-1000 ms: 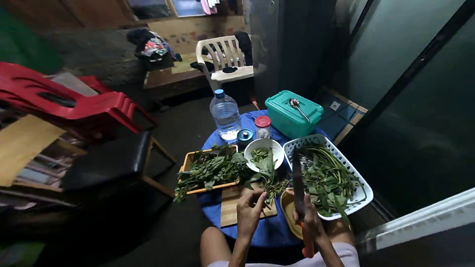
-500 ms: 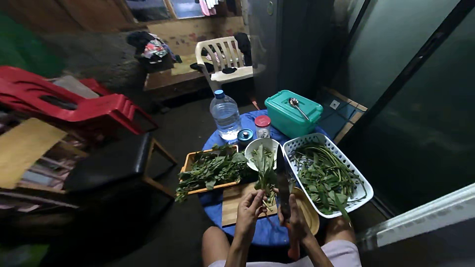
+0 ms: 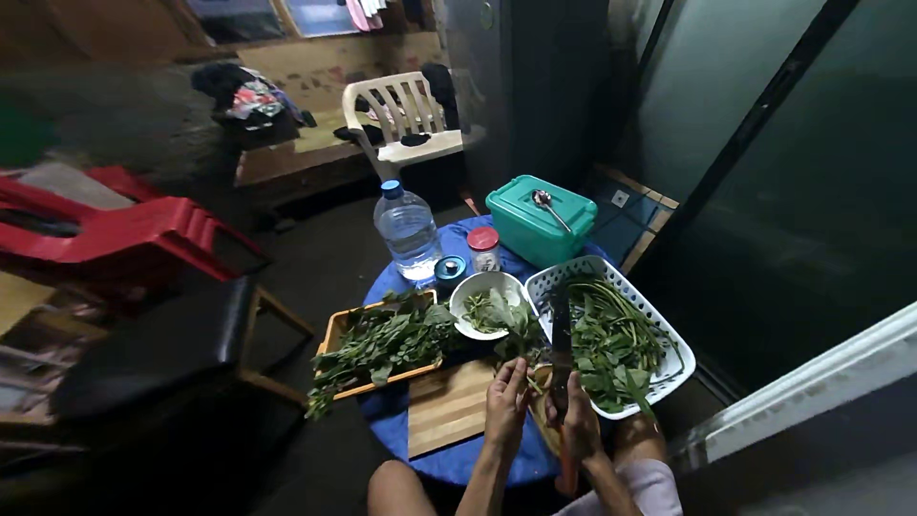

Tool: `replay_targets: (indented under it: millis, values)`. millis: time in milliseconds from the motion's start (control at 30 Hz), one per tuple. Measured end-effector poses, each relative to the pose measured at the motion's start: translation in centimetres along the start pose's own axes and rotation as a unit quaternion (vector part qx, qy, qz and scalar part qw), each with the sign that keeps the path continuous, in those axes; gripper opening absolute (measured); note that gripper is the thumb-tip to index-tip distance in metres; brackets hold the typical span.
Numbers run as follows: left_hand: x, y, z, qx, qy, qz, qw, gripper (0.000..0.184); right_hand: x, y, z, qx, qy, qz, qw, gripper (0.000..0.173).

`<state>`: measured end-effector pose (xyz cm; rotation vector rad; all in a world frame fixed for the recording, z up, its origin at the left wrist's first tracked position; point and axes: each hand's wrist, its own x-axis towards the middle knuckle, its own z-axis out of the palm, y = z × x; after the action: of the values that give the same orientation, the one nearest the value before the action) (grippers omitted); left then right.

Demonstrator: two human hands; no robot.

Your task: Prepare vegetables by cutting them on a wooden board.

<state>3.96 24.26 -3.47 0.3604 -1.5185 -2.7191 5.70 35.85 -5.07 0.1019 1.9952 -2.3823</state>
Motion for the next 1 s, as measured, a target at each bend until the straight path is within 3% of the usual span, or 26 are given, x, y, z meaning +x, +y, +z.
replay_targets:
  millis: [167,267,400,567,733,800,900,1000]
  values:
    - [1.3,-0.6,2.6,0.088,-0.010,0.013,0.996,0.015,2.6,-0.7,-3.6,-0.245,0.113,-0.070,0.960,0.064]
    - [1.9,-1.1,2.6,0.131,-0.002,0.053,0.990,0.015,4.1,0.6,-5.9,-0.295,0.135,-0.047,0.945,0.064]
    - [2.1,-1.7,1.5,0.190,-0.002,0.105,0.976,0.013,4.3,1.7,-7.6,-0.273,0.109,0.057,0.954,0.062]
    - [2.1,-1.5,0.2,0.316,0.003,0.165,0.934,0.012,3.6,2.5,-7.1,-0.211,0.134,0.051,0.967,0.068]
    - [1.8,-0.6,0.1,0.406,-0.003,0.223,0.886,0.014,3.6,1.1,-6.5,-0.067,0.098,-0.024,0.993,0.066]
    - [1.7,-0.5,0.1,0.446,-0.011,0.265,0.855,0.015,3.3,0.0,-6.3,-0.049,0.053,-0.041,0.997,0.070]
    - [1.3,0.0,0.4,0.563,-0.045,0.332,0.756,0.014,2.7,-0.7,-5.8,-0.016,-0.016,-0.075,0.997,0.086]
    - [0.4,1.7,1.8,0.654,-0.090,0.309,0.685,0.009,2.4,-0.6,-5.1,-0.030,-0.070,-0.091,0.993,0.096]
